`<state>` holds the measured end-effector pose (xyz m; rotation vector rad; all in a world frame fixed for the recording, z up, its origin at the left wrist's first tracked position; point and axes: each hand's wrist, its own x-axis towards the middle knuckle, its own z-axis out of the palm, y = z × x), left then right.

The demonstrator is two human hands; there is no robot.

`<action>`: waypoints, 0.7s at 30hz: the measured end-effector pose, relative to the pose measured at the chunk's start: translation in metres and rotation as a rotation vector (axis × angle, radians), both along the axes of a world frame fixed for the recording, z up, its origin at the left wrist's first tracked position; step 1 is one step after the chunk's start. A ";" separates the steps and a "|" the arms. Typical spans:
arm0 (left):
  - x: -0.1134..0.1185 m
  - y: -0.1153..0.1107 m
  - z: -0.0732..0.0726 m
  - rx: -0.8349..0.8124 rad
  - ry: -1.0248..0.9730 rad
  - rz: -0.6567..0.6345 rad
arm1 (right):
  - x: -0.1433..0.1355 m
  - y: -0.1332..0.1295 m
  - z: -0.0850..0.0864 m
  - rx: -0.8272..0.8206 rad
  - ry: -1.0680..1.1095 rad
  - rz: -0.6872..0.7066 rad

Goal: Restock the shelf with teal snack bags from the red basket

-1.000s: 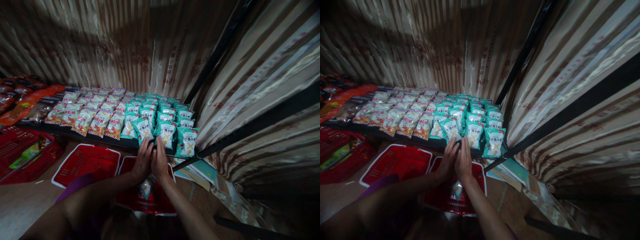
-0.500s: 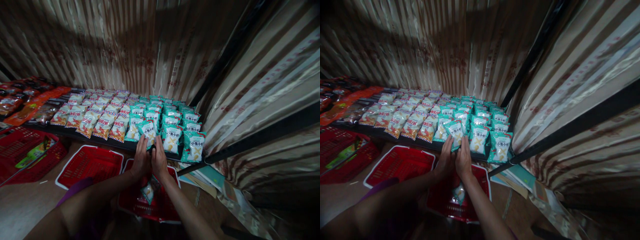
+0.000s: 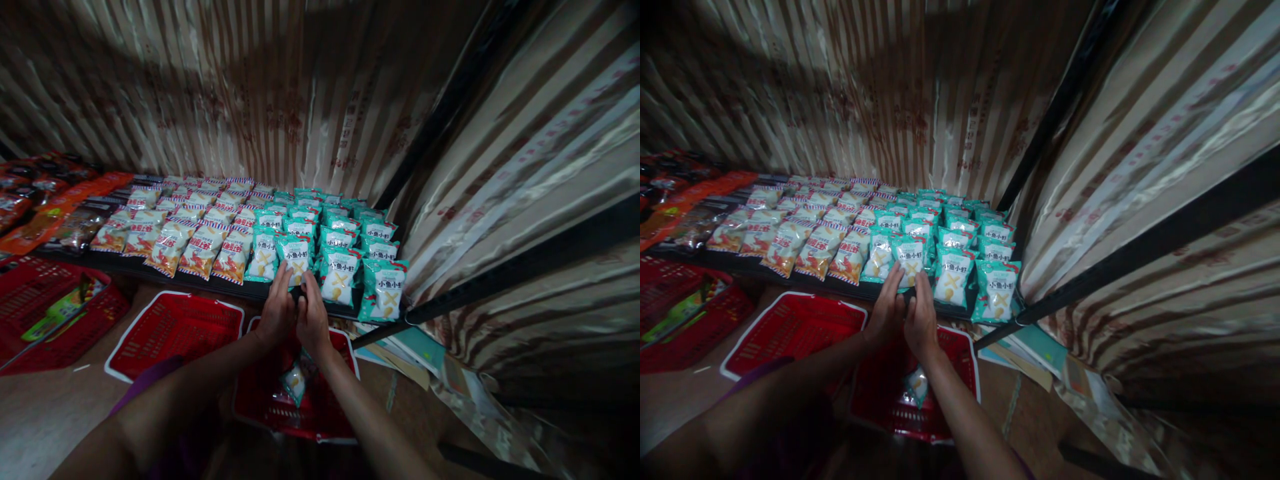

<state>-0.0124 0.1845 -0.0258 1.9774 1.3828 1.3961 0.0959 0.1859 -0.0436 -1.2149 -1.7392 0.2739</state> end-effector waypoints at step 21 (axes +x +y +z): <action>-0.004 0.011 -0.002 0.041 0.025 -0.023 | 0.004 -0.003 0.001 0.070 -0.045 -0.024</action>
